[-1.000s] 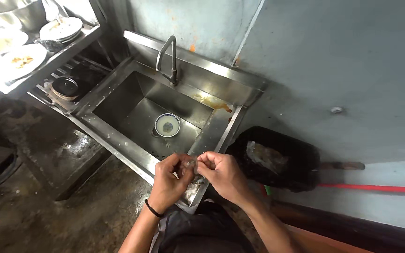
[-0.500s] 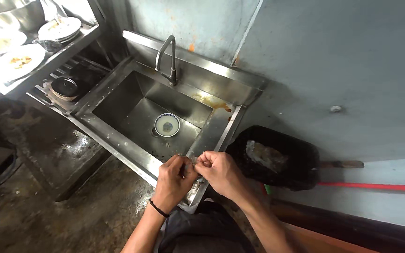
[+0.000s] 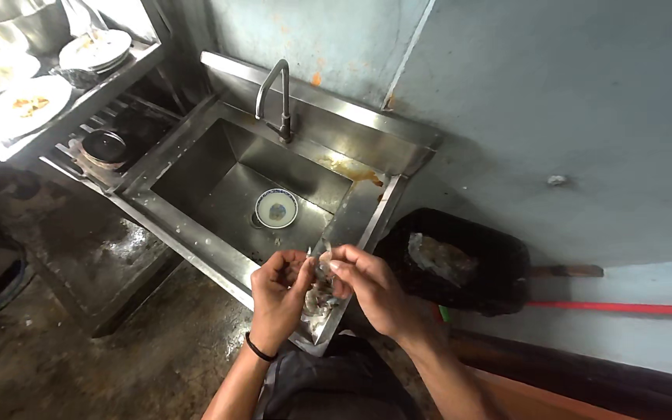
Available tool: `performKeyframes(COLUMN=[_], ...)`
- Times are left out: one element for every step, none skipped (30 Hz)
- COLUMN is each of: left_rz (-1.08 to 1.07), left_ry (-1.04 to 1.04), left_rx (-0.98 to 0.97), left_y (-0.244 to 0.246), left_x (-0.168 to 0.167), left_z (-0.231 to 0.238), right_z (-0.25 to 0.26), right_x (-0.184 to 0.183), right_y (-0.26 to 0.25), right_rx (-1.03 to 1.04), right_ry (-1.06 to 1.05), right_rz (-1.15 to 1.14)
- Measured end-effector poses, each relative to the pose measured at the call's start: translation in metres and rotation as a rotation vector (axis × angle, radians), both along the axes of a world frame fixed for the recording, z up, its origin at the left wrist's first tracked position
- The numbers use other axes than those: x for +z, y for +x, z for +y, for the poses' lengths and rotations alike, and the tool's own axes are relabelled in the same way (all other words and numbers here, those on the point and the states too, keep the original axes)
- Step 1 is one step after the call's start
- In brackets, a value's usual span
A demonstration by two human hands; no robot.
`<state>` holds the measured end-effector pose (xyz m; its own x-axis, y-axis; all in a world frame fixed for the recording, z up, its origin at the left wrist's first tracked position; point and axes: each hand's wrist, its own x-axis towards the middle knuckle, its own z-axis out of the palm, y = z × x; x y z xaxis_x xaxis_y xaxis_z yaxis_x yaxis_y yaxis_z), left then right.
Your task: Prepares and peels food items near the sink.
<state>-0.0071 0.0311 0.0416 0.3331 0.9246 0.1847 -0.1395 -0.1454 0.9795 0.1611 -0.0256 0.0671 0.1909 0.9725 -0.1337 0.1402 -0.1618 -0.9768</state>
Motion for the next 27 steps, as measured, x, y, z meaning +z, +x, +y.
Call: performKeyframes(left_rz=[-0.007, -0.013, -0.016, -0.008, 0.014, 0.035, 0.048, 0.055, 0.055, 0.052, 0.051, 0.056, 0.063, 0.064, 0.051, 0.023, -0.014, -0.046, -0.073, -0.100, -0.126, -0.154, -0.174, -0.187, -0.193, -0.198, -0.205], left_ry=[0.018, 0.039, 0.061, 0.086, 0.117, 0.144, 0.164, 0.186, 0.211, 0.241, 0.277, 0.316, 0.353, 0.384, 0.404, 0.410, 0.401, 0.380, 0.349, 0.310, 0.270, 0.231, 0.189, 0.145, 0.097, 0.037, -0.027], left_rx=[-0.003, -0.003, -0.003, 0.000, 0.009, 0.021, 0.031, 0.041, 0.044, 0.049, 0.056, 0.065, 0.074, 0.083, 0.094, 0.102, 0.109, 0.116, 0.118, 0.112, 0.101, 0.090, 0.078, 0.064, 0.044, 0.021, 0.005], left_y=[0.000, 0.001, 0.001, 0.001, 0.001, 0.000, 0.000, 0.000, 0.000, 0.000, 0.000, 0.000, -0.001, -0.001, -0.002, -0.003, -0.004, -0.005, -0.006, -0.007, -0.009, -0.010, -0.011, -0.011, -0.011, -0.011, -0.011], left_x=[0.000, 0.000, 0.000, 0.000, 0.000, -0.001, -0.002, -0.003, -0.005, -0.007, -0.008, -0.010, -0.012, -0.013, -0.015, -0.016, -0.017, -0.017, -0.017, -0.016, -0.015, -0.015, -0.014, -0.012, -0.011, -0.009, -0.008], left_z=[0.000, 0.000, 0.000, 0.001, 0.001, 0.001, 0.001, 0.001, 0.000, -0.001, -0.003, -0.005, -0.006, -0.008, -0.009, -0.009, -0.010, -0.011, -0.011, -0.011, -0.011, -0.011, -0.011, -0.011, -0.011, -0.012, -0.013], right_z=[0.000, 0.000, 0.000, 0.000, 0.000, 0.000, 0.001, 0.001, 0.002, 0.002, 0.003, 0.004, 0.005, 0.006, 0.007, 0.008, 0.008, 0.008, 0.009, 0.008, 0.008, 0.007, 0.006, 0.006, 0.005, 0.005, 0.005], right_x=[0.000, -0.001, -0.002, -0.003, -0.004, -0.005, -0.006, -0.006, -0.006, -0.006, -0.007, -0.008, -0.009, -0.010, -0.012, -0.014, -0.015, -0.016, -0.016, -0.017, -0.018, -0.019, -0.019, -0.020, -0.020, -0.021, -0.021], right_y=[-0.001, -0.001, -0.002, -0.003, -0.003, -0.003, -0.004, -0.004, -0.005, -0.007, -0.008, -0.010, -0.012, -0.014, -0.016, -0.017, -0.018, -0.020, -0.021, -0.022, -0.023, -0.025, -0.025, -0.026, -0.026, -0.026, -0.025], right_rx=[0.025, 0.038, 0.037, 0.026, 0.018, 0.008, 0.001, -0.008, -0.022, -0.036, -0.045, -0.048, -0.052, -0.055, -0.060, -0.071, -0.084, -0.101, -0.118, -0.135, -0.148, -0.158, -0.166, -0.170, -0.165, -0.156, -0.145], right_ry=[0.011, 0.021, 0.036, 0.049, 0.049, 0.040, 0.021, 0.006, -0.010, -0.026, -0.039, -0.045, -0.035, -0.018, -0.003, 0.012, 0.026, 0.042, 0.071, 0.106, 0.140, 0.169, 0.194, 0.219, 0.252, 0.291, 0.328], right_rz=[-0.044, -0.116, -0.180, -0.227, -0.246, -0.234, -0.201, -0.162, -0.126, -0.099, -0.076, -0.058, -0.035, -0.014, 0.004, 0.021, 0.043, 0.069, 0.081, 0.078, 0.060, 0.033, -0.013, -0.074, -0.154, -0.239, -0.319])
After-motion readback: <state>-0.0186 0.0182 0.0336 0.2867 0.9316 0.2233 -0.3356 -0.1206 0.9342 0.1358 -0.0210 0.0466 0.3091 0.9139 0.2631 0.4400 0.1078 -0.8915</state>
